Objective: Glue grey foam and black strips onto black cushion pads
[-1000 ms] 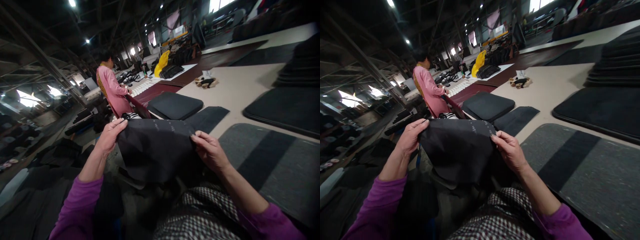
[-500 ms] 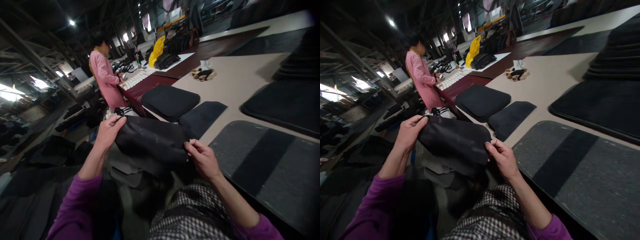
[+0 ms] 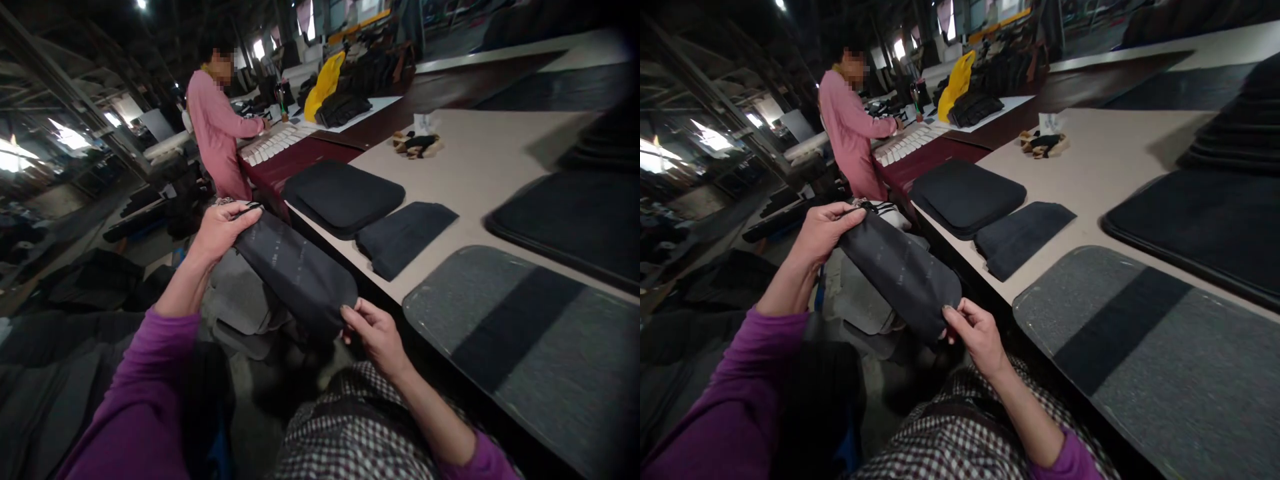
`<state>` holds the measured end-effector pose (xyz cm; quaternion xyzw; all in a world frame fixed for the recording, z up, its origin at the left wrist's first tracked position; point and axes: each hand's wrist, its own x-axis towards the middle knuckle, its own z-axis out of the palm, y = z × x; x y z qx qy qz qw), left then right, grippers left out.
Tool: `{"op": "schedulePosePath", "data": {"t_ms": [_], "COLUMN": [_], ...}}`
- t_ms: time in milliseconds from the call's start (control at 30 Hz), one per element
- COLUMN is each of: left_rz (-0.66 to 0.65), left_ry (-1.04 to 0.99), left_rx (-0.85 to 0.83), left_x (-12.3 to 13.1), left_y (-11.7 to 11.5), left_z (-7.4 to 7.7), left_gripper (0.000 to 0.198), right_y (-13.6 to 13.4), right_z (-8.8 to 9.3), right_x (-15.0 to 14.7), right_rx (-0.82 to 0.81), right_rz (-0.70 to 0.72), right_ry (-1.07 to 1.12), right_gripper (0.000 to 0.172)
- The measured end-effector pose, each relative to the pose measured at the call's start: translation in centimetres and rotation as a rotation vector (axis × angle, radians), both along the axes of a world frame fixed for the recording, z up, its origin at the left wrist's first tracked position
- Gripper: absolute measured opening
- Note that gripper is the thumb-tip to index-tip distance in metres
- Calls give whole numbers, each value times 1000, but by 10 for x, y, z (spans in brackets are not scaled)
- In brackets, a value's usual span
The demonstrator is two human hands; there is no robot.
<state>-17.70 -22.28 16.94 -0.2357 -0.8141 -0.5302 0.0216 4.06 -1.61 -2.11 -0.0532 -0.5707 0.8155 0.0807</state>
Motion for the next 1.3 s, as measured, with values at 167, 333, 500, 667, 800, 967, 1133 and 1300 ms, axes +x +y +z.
{"op": "schedulePosePath", "data": {"t_ms": [167, 333, 500, 667, 800, 967, 1133, 1300], "left_rz": [-45, -122, -157, -219, -272, -282, -294, -292], "left_ry": [42, 45, 104, 91, 56, 53, 29, 21], "left_rx": [-120, -213, -262, -288, -294, -279, -265, -241], "left_x": [0, 8, 18, 24, 27, 29, 28, 25], "left_y": [0, 7, 14, 19, 22, 23, 22, 20], "left_z": [10, 24, 39, 48, 53, 57, 55, 50], "left_gripper": [42, 44, 44, 46, 48, 48, 48, 48], "right_y": [-13, -24, -26, -26, -28, -29, -28, -29], "right_z": [2, -2, 3, 3, 1, 7, 7, -1], "right_x": [14, 27, 36, 40, 40, 42, 43, 40], "right_rx": [-1, 44, 47, 70, 92, 74, 81, 75], "right_rz": [110, 186, 204, 223, 227, 202, 169, 143], "right_ry": [11, 39, 77, 85, 85, 96, 75, 78], "right_gripper": [38, 41, 38, 41, 43, 45, 48, 46]}}
